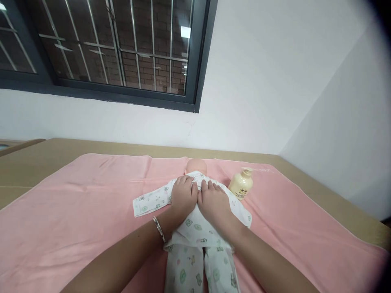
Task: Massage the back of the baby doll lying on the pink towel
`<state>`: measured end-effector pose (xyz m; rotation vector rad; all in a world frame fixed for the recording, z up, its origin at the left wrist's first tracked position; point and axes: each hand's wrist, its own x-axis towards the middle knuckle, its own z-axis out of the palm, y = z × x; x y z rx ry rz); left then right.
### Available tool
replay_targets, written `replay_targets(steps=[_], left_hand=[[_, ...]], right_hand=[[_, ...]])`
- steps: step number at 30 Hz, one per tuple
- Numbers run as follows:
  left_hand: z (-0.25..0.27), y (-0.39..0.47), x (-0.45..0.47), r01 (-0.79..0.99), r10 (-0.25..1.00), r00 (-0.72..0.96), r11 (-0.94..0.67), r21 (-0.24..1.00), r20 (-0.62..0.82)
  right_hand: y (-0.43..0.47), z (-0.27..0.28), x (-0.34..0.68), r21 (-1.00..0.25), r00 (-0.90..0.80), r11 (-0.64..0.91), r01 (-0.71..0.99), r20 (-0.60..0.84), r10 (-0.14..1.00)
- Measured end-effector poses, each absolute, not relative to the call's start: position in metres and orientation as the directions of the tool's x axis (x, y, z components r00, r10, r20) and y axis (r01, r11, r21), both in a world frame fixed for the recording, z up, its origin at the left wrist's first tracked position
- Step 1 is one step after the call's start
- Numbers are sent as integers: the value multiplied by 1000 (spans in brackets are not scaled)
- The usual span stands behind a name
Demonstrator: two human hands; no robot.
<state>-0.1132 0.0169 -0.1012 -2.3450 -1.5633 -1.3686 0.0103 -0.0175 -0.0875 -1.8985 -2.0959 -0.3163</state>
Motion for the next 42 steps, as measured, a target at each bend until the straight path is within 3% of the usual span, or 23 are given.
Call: replay_targets(steps=[7,11,16,20,24,32,37,42], left_hand=[[-107,28,-113,684,722,184,-581,441,667],[-106,24,-116,662,686,185,-616,427,703],[-103,18,-115,737,749,94,-495,459,656],[-108,25,-112,793,793,85,-420,441,603],[-113,33,-111,785,803,134,-444,432,581],[-113,28,-117,695,680,206,-608,384,703],[-109,21,-117,711,635,149,-602,364,758],[-105,16,-115,819,706,128,-471,327,697]], right_hand=[[7,-91,32,-184,-142,207,961,315,938],[-6,-90,23,-96,-147,196,976,376,915],[-18,-88,11,-10,-129,146,989,408,904],[-4,-91,21,-120,-135,189,975,362,922],[9,-94,33,-200,-225,307,931,346,911],[3,-91,32,-196,-301,460,866,530,793],[-5,-95,28,-159,-196,343,926,574,795],[-11,-94,23,-179,-80,202,963,523,848]])
